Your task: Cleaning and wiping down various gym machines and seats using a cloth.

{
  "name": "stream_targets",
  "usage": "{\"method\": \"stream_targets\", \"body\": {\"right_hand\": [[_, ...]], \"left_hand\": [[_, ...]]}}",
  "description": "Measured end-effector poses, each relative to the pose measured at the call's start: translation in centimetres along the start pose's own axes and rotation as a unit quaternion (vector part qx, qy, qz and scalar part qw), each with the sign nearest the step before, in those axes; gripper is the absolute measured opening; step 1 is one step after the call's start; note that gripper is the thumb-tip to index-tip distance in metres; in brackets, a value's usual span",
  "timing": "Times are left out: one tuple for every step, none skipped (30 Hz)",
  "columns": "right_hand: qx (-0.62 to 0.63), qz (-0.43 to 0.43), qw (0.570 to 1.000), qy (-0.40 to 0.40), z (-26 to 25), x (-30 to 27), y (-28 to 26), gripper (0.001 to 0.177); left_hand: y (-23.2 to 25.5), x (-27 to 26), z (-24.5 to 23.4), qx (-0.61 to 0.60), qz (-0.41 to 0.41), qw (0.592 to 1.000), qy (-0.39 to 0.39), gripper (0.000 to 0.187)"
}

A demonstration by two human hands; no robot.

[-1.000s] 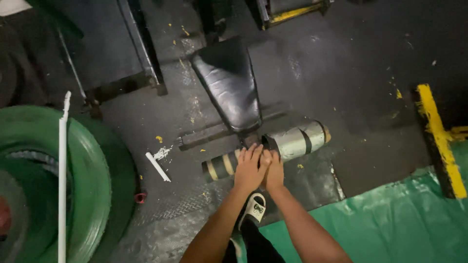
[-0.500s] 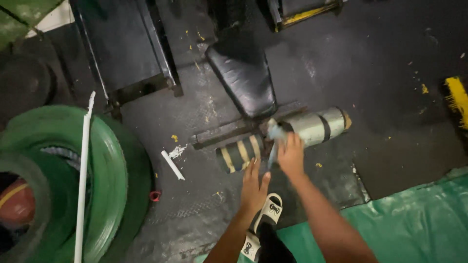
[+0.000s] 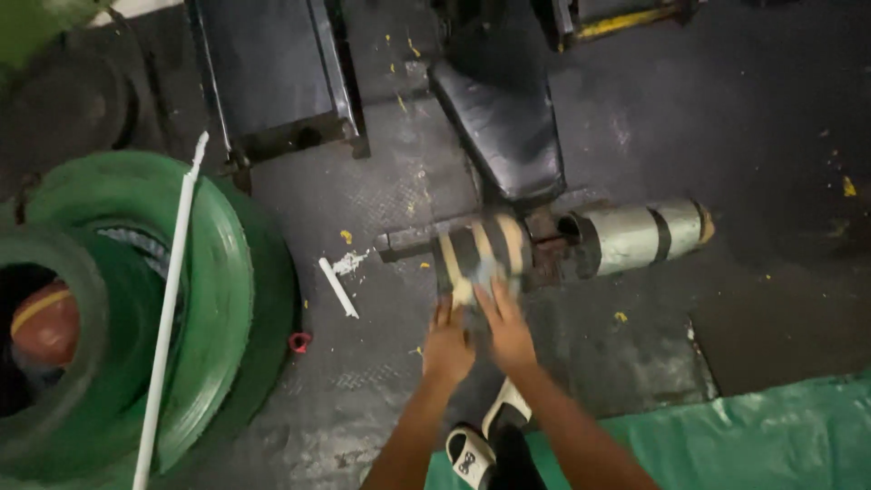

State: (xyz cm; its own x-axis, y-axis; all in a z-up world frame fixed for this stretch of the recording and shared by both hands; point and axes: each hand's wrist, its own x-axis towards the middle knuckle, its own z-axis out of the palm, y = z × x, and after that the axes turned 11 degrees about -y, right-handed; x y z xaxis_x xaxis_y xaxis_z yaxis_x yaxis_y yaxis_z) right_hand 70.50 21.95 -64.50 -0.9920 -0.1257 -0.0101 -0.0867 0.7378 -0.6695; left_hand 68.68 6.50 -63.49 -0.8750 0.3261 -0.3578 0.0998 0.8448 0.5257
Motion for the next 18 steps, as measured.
{"method": "stream_targets", "body": {"right_hand": [[-0.002,-0.003,1.000,0.003,1.5,-2.8,1.9,0.076],[0.023,0.021,0.999,-0.030,2.8,-5.6,3.9,0.071],[0.050,0.050,0.996,-0.062,4.4,-8.7,5.6,0.066],[0.050,0.052,0.996,-0.057,4.1,-9.8,7.8,0.066],[0.091,0.229,0.968,-0.043,3.6,-11.2,10.2,0.047],[0.131,0.398,0.907,-0.031,3.0,-12.7,12.5,0.033],[0.129,0.400,0.907,-0.027,-0.4,-11.6,12.2,0.033],[0.133,0.335,0.927,0.103,-3.9,-10.5,12.0,0.039],[0.132,0.264,0.928,0.226,-7.3,-9.9,11.6,0.046],[0.130,0.269,0.927,0.227,-10.7,-7.8,10.0,0.046],[0.082,0.209,0.948,0.225,-14.2,-5.2,8.7,0.050],[0.034,0.148,0.964,0.220,-17.7,-2.5,7.5,0.054],[0.029,0.150,0.963,0.224,-18.2,-0.9,7.7,0.054],[0.018,0.132,0.974,0.183,-18.7,0.8,8.1,0.060],[0.009,0.113,0.984,0.139,-19.1,2.2,8.5,0.067],[0.006,0.116,0.984,0.139,-18.4,2.2,10.6,0.067],[-0.025,0.095,0.991,0.094,-17.7,2.5,12.9,0.068],[-0.055,0.073,0.995,0.049,-17.0,2.9,15.3,0.069]], "left_hand": [[0.4,-0.2,-0.4,0.000,0.003,1.000,0.004,0.067],[0.8,-0.5,-0.7,0.006,-0.020,0.999,-0.047,0.066],[1.3,-1.0,-1.0,0.014,-0.041,0.994,-0.102,0.065],[2.6,-1.1,-1.9,0.017,-0.037,0.994,-0.103,0.065],[4.2,-1.4,-2.6,-0.012,-0.018,0.997,-0.080,0.065],[5.7,-1.6,-3.2,-0.040,0.000,0.997,-0.058,0.064],[7.8,-1.1,-3.9,-0.042,0.004,0.997,-0.060,0.064],[9.9,-0.6,-4.5,-0.051,0.032,0.998,-0.012,0.058],[12.1,-0.5,-5.1,-0.061,0.057,0.996,0.032,0.052],[14.2,0.0,-5.5,-0.063,0.059,0.996,0.027,0.052],[16.4,0.9,-5.9,-0.062,0.124,0.988,0.071,0.048],[18.6,1.9,-6.3,-0.061,0.187,0.974,0.116,0.044],[20.2,3.2,-6.1,-0.065,0.193,0.972,0.114,0.044],[21.8,4.4,-5.8,0.004,0.194,0.976,0.100,0.046],[23.5,5.4,-5.4,0.073,0.191,0.975,0.084,0.049],[24.4,6.5,-4.6,0.069,0.194,0.975,0.082,0.049],[25.3,7.9,-3.8,0.148,0.136,0.980,0.010,0.059],[26.2,9.4,-3.0,0.224,0.076,0.970,-0.061,0.070]]}}
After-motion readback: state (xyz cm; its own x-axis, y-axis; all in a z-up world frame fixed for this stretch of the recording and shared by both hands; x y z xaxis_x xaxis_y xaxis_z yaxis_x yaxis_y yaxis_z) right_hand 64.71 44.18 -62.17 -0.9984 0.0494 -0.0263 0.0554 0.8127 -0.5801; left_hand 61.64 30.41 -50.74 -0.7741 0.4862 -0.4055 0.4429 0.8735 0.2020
